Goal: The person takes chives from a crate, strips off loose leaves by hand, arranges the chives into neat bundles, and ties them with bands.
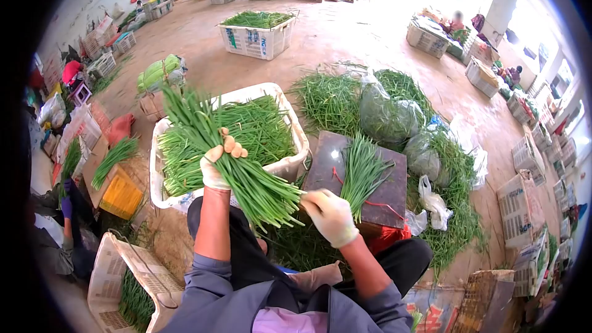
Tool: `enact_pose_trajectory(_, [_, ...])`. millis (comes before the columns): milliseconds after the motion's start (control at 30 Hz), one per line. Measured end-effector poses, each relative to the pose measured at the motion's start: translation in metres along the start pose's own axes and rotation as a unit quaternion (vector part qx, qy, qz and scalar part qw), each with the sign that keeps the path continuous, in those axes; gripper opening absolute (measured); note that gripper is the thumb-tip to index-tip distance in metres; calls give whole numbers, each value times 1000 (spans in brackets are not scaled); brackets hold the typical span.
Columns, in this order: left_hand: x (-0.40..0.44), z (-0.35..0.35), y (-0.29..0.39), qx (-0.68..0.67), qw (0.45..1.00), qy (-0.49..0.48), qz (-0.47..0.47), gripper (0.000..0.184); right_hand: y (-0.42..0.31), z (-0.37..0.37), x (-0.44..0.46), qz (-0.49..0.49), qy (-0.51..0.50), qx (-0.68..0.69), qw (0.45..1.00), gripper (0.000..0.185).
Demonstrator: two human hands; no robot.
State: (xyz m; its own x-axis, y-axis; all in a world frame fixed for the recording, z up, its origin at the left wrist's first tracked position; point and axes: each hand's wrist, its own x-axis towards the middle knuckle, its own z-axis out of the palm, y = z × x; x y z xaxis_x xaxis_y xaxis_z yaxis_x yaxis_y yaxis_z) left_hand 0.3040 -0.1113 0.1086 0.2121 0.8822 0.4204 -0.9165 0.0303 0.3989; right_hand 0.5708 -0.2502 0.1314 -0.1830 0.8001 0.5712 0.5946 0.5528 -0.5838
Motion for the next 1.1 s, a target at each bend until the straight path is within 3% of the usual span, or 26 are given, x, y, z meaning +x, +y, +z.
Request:
enact_pose_trajectory(33, [0, -2, 6, -3, 1000, -4, 9, 46, 13, -4, -16, 0, -13, -5, 1000, 9])
enact_pose_trajectory(100, [-1, -4, 15, 2, 1000, -5, 28, 46, 37, -7, -54, 91, -100, 12, 991, 9])
enact_pose_trajectory(167, [1, -12, 22, -31, 999, -31, 29, 47, 86, -3, -96, 111, -312, -40, 943, 13])
enact_pose_trajectory(200, [0, -6, 23, -19, 999, -22, 37, 48, 87, -5, -101, 156, -438, -125, 877, 19])
enact_pose_trajectory(233, [1, -7, 23, -29, 998, -32, 39, 48, 89, -8, -103, 165, -434, -127, 877, 19])
enact_pose_trajectory(300, [1, -3, 21, -31, 997, -66, 29, 47, 91, -7, -98, 149, -331, -111, 925, 21])
enact_pose_trajectory(367, [-1, 3, 17, -43, 995, -86, 15, 46, 74, -1, -62, 144, -149, 38, 978, 26])
enact_pose_trajectory(433, [1, 4, 12, -59, 992, -108, -4, 46, 46, -2, -27, 80, -84, 53, 992, 30])
enact_pose_trajectory(500, [3, 6, 8, -72, 989, -129, -22, 46, 15, 5, -4, 40, -76, 50, 995, 29])
enact_pose_trajectory(633, [2, 12, 2, -72, 989, -122, -33, 46, 16, 19, 2, -54, -197, -69, 976, 18])
enact_pose_trajectory(733, [1, 9, 13, -84, 988, -126, -6, 43, 42, 17, -35, -30, -144, 3, 989, 13])
enact_pose_trajectory(767, [1, 10, 18, -93, 986, -138, 3, 43, 63, 19, -57, 18, -182, 2, 983, 15])
enact_pose_trajectory(833, [0, 11, 19, -122, 981, -152, 11, 43, 67, -3, -63, 66, -461, -139, 874, 23])
enact_pose_trajectory(867, [-1, 12, 16, -136, 980, -142, 20, 42, 66, -2, -67, 97, -439, -144, 882, 32])
enact_pose_trajectory(900, [-1, 16, 13, -142, 980, -140, 20, 43, 60, 4, -67, 62, -276, -42, 958, 31])
enact_pose_trajectory(967, [0, 19, 8, -149, 977, -150, 1, 44, 27, 7, -41, 21, -166, -2, 986, 31])
enact_pose_trajectory(1067, [1, 18, 0, -147, 978, -149, -12, 45, -8, 21, -1, -19, -162, -78, 984, 41])
enact_pose_trajectory(1100, [2, 19, -2, -142, 978, -150, -13, 45, -7, 27, 4, -25, -175, -97, 979, 32])
